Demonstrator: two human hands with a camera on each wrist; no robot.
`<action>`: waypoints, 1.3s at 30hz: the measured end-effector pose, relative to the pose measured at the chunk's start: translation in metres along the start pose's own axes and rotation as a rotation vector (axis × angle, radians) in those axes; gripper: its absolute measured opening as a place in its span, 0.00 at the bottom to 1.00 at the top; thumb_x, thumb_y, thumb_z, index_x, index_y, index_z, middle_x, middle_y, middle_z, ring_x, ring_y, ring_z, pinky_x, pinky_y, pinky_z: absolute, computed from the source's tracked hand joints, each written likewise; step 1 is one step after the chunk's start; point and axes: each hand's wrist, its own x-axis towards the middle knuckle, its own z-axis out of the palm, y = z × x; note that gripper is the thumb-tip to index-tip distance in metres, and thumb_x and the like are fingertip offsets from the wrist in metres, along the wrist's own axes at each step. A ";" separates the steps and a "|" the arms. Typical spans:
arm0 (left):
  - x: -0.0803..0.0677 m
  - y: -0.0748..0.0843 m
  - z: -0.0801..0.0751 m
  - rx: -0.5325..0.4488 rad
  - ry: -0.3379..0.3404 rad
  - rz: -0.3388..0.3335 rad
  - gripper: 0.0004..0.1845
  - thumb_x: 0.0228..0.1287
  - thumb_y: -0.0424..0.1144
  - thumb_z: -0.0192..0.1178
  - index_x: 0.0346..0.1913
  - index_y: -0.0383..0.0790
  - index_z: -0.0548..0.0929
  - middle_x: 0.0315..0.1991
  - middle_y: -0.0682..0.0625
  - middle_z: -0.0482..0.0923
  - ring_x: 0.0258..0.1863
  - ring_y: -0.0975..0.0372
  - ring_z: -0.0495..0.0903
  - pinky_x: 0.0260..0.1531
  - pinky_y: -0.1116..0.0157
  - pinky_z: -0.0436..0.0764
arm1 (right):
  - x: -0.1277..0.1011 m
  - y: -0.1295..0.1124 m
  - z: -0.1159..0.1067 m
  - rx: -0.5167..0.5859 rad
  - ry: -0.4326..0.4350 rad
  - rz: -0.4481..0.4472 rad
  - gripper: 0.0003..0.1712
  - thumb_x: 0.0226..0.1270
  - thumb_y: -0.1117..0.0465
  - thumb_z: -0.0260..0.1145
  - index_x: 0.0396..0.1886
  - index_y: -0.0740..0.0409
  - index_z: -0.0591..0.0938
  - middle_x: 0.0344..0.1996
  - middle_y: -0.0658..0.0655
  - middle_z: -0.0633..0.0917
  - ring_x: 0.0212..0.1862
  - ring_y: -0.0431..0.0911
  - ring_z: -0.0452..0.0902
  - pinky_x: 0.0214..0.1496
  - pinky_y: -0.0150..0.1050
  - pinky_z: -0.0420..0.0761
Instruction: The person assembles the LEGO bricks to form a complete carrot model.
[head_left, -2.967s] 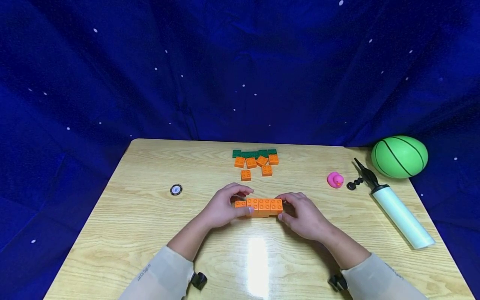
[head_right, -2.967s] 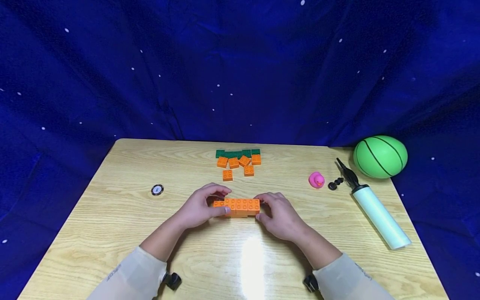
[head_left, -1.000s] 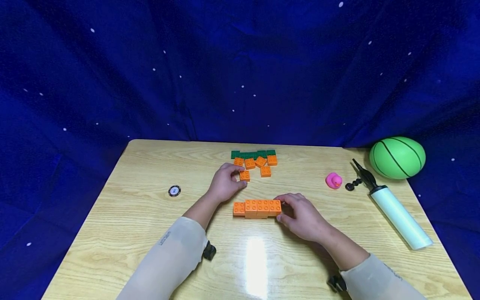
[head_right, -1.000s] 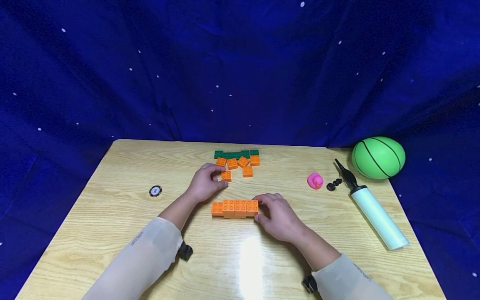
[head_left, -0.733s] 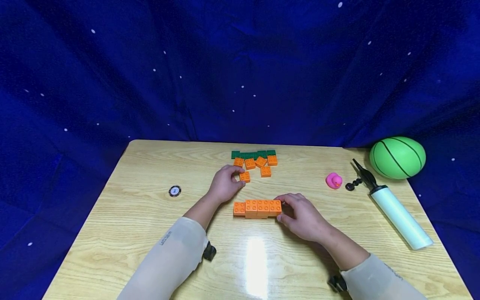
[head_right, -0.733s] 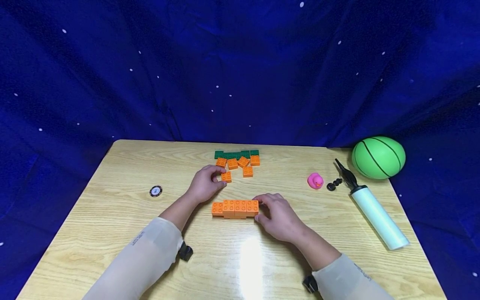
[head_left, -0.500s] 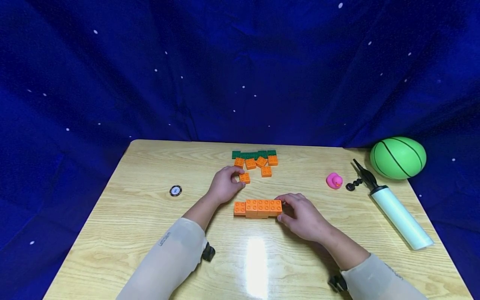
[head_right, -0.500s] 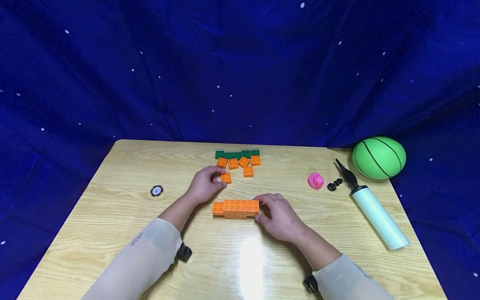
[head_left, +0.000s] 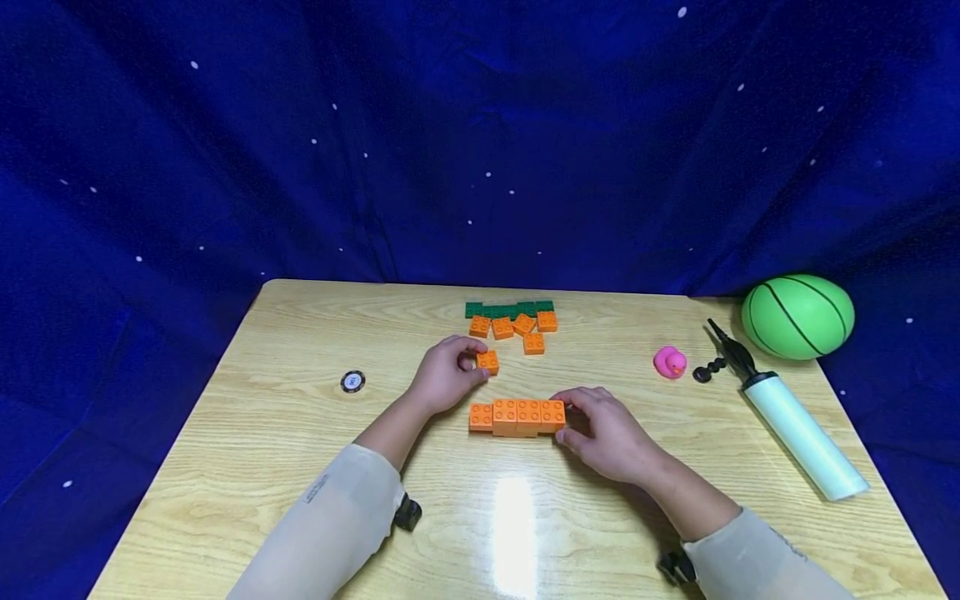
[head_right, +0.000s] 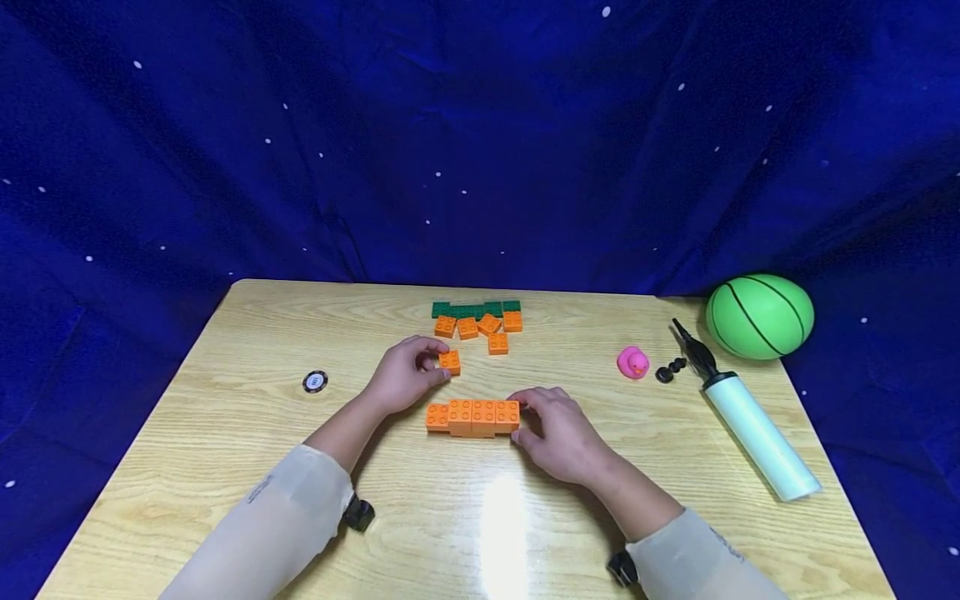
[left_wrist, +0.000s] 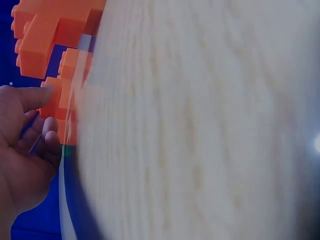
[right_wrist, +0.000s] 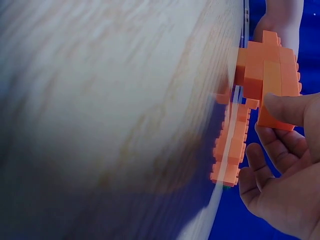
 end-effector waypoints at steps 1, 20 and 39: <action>-0.001 0.001 -0.001 -0.005 0.000 0.003 0.17 0.63 0.36 0.74 0.54 0.43 0.86 0.47 0.52 0.81 0.37 0.62 0.77 0.40 0.63 0.79 | 0.000 0.000 0.000 -0.001 0.000 -0.001 0.24 0.65 0.63 0.75 0.61 0.56 0.82 0.55 0.53 0.85 0.60 0.52 0.77 0.63 0.55 0.77; -0.031 0.007 -0.009 -0.086 -0.028 0.078 0.15 0.66 0.39 0.72 0.54 0.48 0.86 0.47 0.56 0.80 0.40 0.62 0.80 0.42 0.63 0.83 | 0.001 0.001 0.002 0.008 0.010 -0.008 0.24 0.64 0.64 0.76 0.59 0.56 0.83 0.53 0.53 0.86 0.58 0.51 0.78 0.63 0.53 0.77; -0.059 0.016 -0.019 -0.154 -0.032 0.170 0.14 0.67 0.34 0.71 0.53 0.48 0.85 0.51 0.57 0.80 0.46 0.61 0.83 0.48 0.64 0.85 | -0.001 0.002 0.002 0.007 0.016 -0.018 0.24 0.64 0.64 0.76 0.60 0.56 0.83 0.54 0.54 0.85 0.58 0.52 0.78 0.62 0.55 0.77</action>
